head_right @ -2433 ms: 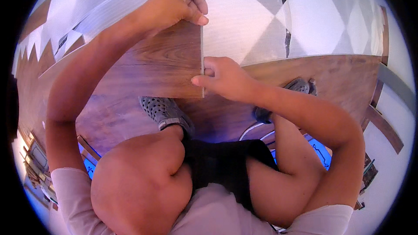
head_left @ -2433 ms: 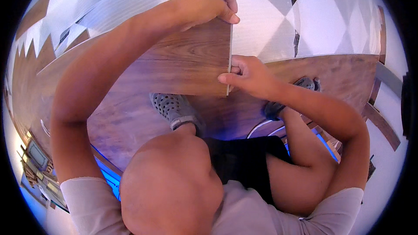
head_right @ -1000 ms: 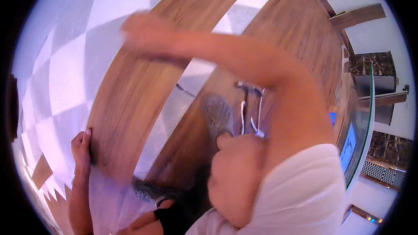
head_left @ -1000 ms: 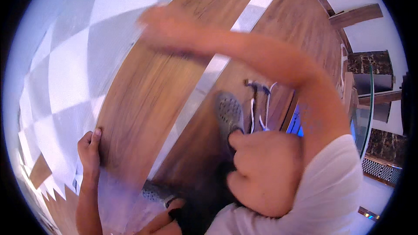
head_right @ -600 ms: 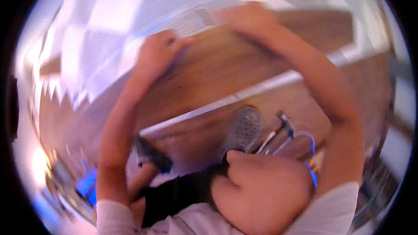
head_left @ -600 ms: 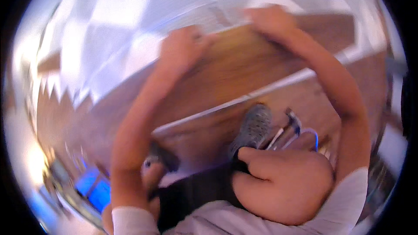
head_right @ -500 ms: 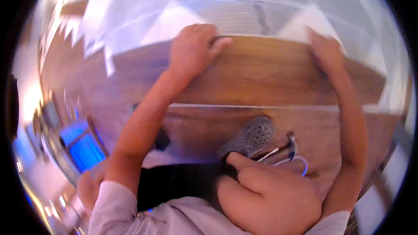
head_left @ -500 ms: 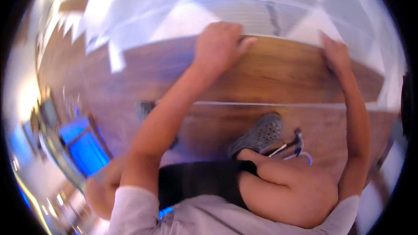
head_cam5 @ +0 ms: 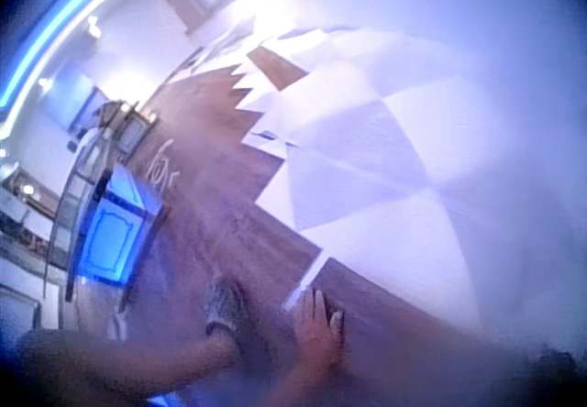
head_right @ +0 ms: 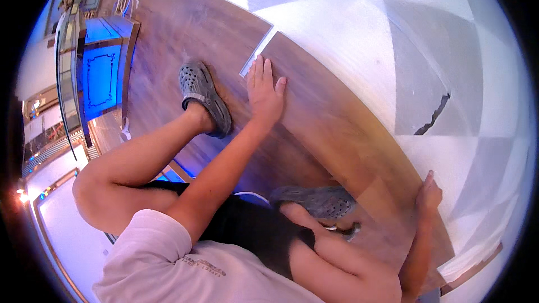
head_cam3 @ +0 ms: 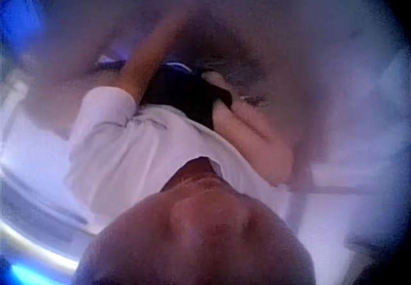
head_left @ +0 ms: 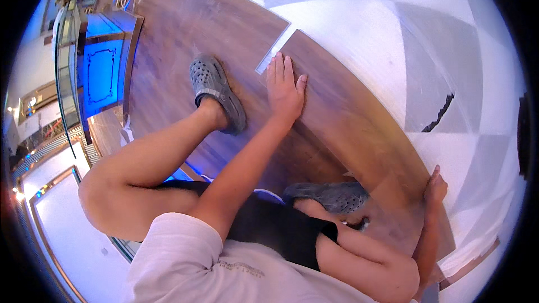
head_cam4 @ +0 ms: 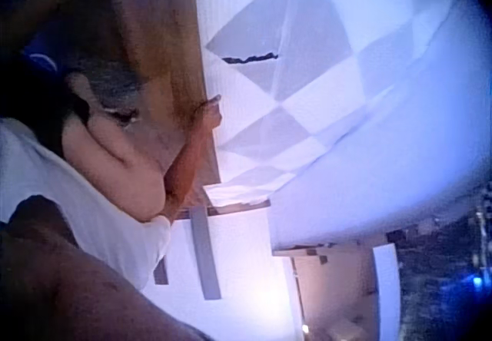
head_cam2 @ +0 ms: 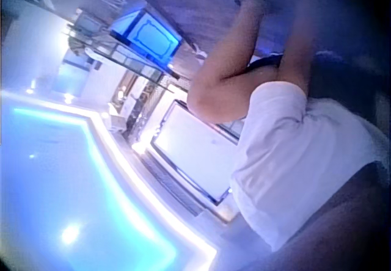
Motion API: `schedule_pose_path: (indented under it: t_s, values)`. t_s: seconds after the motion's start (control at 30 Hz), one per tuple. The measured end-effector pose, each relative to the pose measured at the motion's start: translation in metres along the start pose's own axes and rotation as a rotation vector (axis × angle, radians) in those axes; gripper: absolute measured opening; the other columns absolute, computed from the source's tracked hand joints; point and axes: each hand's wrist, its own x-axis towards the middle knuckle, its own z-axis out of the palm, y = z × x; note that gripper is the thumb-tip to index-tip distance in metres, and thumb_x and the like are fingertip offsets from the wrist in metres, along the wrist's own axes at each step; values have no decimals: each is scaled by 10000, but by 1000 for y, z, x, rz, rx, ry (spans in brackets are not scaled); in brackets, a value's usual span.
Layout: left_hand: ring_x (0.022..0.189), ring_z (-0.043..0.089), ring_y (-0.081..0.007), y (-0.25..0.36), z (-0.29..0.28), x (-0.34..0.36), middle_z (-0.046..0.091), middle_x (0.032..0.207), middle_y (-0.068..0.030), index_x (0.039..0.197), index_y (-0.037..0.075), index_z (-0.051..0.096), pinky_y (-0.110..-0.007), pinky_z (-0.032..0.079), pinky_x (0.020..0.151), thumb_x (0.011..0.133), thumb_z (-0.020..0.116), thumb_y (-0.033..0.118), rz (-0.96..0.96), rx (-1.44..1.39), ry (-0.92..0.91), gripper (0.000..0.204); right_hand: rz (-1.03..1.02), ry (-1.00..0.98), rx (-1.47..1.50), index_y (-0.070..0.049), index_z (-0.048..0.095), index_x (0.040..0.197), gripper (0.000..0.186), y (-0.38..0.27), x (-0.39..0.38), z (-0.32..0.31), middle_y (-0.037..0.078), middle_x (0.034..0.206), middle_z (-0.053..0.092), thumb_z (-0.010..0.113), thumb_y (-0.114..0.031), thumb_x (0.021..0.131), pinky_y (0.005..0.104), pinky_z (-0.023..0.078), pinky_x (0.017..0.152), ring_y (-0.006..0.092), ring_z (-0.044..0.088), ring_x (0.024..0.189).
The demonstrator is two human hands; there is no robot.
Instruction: The person places planks of wood flooring onto a surface, taps them into place using a hammer, and marks lines with a pen.
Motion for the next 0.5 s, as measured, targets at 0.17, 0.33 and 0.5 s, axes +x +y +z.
schedule_pose_path:
  t_s: [0.17, 0.33, 0.5]
  values:
    - [1477, 288, -418, -28, 6, 5, 319, 1599, -238, 1467, 27, 477, -520, 203, 1220, 971, 614, 323, -81, 18, 39, 594, -137, 100, 44, 36, 685, 774, 804, -52, -4, -9, 315, 748, 649, 242, -567, 1068, 571, 471, 744, 503, 628, 745]
    - [1475, 277, -445, -31, 9, 14, 319, 1585, -274, 1466, 29, 480, -546, 194, 1218, 969, 611, 353, -116, -5, 5, 608, -137, 153, 70, 49, 682, 787, 776, -72, -11, -29, 315, 744, 647, 280, -552, 1069, 571, 464, 727, 499, 626, 732]
    - [1470, 281, -460, -32, 19, 7, 312, 1584, -286, 1462, -11, 466, -564, 206, 1210, 958, 628, 358, -130, -45, 37, 645, -111, 94, -3, 41, 703, 821, 771, -62, -1, -36, 303, 771, 668, 265, -543, 1068, 572, 459, 748, 496, 633, 752]
